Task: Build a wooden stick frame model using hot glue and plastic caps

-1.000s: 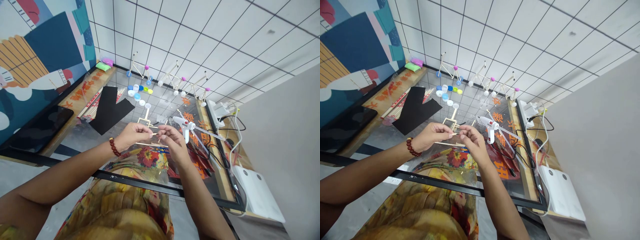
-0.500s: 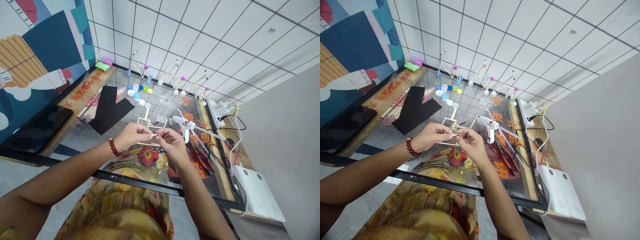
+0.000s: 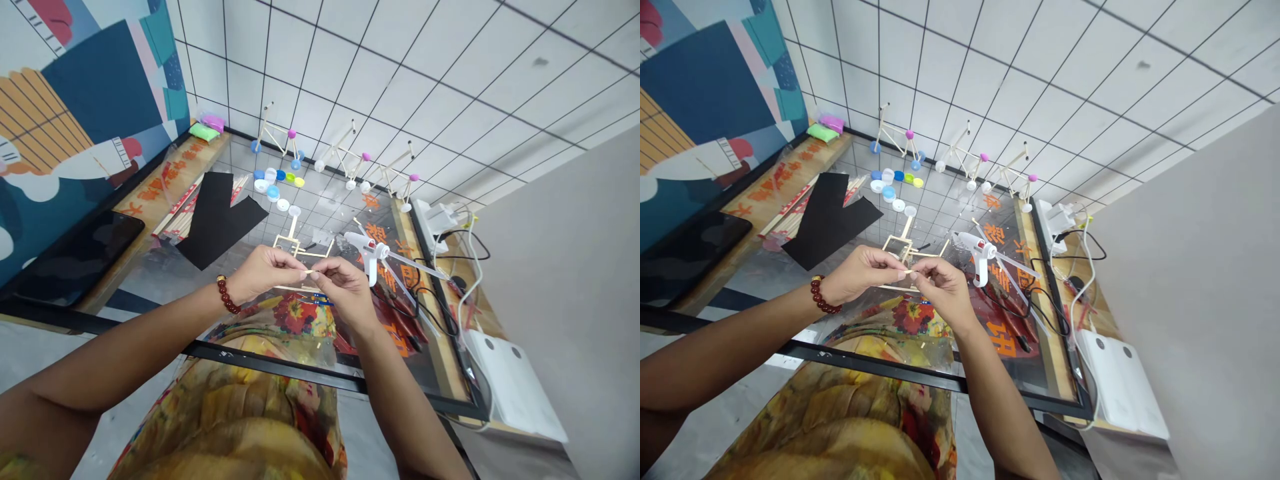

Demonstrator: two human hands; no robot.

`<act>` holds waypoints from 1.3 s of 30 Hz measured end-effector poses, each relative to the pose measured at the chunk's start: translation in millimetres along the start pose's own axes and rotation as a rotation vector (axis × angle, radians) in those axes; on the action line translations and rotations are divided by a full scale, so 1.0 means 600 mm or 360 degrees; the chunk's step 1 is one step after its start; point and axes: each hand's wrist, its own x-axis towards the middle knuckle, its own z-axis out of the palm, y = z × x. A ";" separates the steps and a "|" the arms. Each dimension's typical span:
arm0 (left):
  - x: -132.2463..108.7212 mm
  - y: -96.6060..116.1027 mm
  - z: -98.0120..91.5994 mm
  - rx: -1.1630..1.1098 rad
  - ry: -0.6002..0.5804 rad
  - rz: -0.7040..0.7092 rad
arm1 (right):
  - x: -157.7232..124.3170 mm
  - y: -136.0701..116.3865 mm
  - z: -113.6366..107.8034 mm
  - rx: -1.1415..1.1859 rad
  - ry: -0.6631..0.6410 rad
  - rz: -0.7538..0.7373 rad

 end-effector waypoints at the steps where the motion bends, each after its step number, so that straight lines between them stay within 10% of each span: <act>1: 0.000 0.000 0.000 0.0008 -0.0006 0.0007 | 0.000 0.001 0.000 0.0000 0.0009 -0.0004; 39: -0.002 0.000 0.005 0.0104 0.0034 0.0085 | 0.001 0.014 -0.001 0.0065 0.0074 -0.0138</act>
